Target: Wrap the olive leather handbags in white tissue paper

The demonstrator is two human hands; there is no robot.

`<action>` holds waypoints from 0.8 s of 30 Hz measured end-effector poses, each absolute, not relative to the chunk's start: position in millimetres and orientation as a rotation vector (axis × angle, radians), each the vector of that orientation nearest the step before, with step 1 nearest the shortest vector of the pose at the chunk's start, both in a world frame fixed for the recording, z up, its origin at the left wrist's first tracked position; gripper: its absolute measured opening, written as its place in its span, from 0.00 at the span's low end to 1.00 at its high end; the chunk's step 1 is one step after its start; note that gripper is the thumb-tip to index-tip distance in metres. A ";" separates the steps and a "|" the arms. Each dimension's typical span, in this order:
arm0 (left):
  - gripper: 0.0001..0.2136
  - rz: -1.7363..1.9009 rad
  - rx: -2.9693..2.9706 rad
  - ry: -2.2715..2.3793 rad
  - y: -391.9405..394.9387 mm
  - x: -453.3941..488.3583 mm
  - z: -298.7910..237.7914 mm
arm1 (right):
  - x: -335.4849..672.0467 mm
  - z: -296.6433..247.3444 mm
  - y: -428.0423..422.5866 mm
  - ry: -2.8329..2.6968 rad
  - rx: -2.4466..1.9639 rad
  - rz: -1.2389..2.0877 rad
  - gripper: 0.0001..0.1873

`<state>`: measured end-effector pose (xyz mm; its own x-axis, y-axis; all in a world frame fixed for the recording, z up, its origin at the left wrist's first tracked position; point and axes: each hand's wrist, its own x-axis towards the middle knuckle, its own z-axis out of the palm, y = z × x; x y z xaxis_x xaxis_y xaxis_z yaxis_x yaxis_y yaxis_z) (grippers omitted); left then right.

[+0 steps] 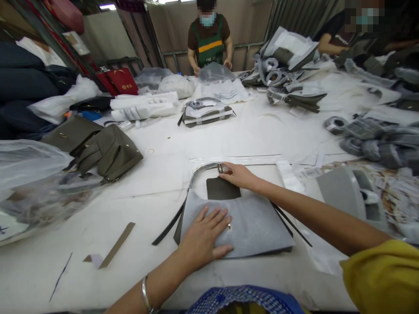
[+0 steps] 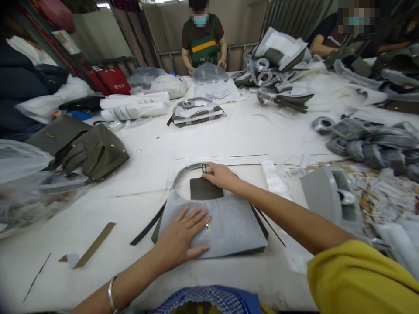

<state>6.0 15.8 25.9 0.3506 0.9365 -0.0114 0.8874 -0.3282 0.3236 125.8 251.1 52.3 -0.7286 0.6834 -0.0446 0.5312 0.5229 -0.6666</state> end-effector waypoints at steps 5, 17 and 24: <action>0.33 0.299 2.339 1.620 15.3 5.6 25.8 | 144.4 68.4 224.0 -2.389 -0.839 1.243 0.30; 0.25 0.665 2.399 1.619 6.5 7.5 26.4 | 224.8 38.9 148.2 -2.726 -0.177 0.944 0.28; 0.20 0.794 2.636 1.527 -5.7 10.3 23.4 | 221.9 25.5 147.9 -2.787 -0.059 0.749 0.22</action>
<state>10.3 -5.7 23.4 0.4023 0.8107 0.4254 0.8138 -0.5295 0.2395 221.9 147.9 25.5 -0.9669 0.1045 0.2328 -0.0264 0.8666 -0.4984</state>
